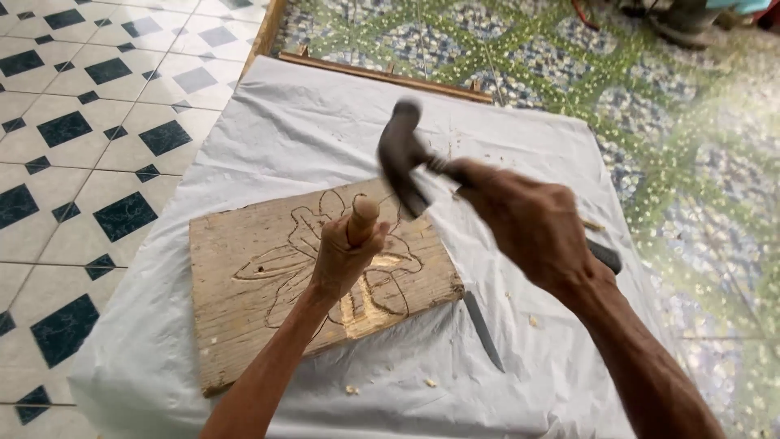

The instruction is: Carving a floral pattern into a wooden board using a hammer and a chisel.

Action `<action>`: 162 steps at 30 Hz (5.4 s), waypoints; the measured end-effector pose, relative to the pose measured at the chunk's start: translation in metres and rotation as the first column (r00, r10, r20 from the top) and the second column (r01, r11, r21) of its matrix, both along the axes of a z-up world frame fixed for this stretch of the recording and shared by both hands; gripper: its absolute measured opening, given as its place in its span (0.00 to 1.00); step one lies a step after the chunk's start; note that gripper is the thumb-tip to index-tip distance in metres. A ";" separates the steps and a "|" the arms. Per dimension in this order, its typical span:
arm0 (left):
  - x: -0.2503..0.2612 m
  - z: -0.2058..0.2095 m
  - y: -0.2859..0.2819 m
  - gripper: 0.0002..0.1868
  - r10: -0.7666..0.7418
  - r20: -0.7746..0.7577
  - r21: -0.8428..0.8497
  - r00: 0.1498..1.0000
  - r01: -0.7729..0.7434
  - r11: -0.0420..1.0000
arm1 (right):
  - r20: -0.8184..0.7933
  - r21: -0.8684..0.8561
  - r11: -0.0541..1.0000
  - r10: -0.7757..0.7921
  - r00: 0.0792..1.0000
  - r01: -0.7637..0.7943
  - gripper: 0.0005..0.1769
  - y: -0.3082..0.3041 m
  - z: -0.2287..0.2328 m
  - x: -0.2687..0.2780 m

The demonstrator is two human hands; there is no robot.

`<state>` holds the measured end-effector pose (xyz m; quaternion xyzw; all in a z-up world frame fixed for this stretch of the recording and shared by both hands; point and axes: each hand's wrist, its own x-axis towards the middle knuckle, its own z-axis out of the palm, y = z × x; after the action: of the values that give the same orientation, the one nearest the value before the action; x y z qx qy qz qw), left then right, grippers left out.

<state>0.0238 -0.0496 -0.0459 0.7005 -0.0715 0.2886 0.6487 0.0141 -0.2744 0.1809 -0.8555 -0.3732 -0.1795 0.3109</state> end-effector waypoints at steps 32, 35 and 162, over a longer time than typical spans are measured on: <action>-0.003 0.035 0.039 0.10 -0.070 0.146 -0.413 0.987 0.125 0.902 | -0.371 0.248 0.954 -0.065 0.926 0.166 0.16 -0.061 -0.125 -0.020; -0.005 0.037 0.037 0.10 -0.063 0.145 -0.389 0.987 0.115 0.914 | -0.382 0.251 0.953 -0.063 0.922 0.169 0.16 -0.059 -0.124 -0.022; -0.048 0.069 0.001 0.14 -0.035 0.160 -0.376 0.986 0.094 0.922 | -0.262 -0.229 0.968 -0.158 0.952 0.098 0.18 -0.066 -0.238 -0.082</action>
<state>-0.0241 -0.0485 0.0231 0.5343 -0.0857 0.3273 0.7747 -0.0674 -0.3402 -0.0574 -0.9231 -0.2863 -0.0364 0.2542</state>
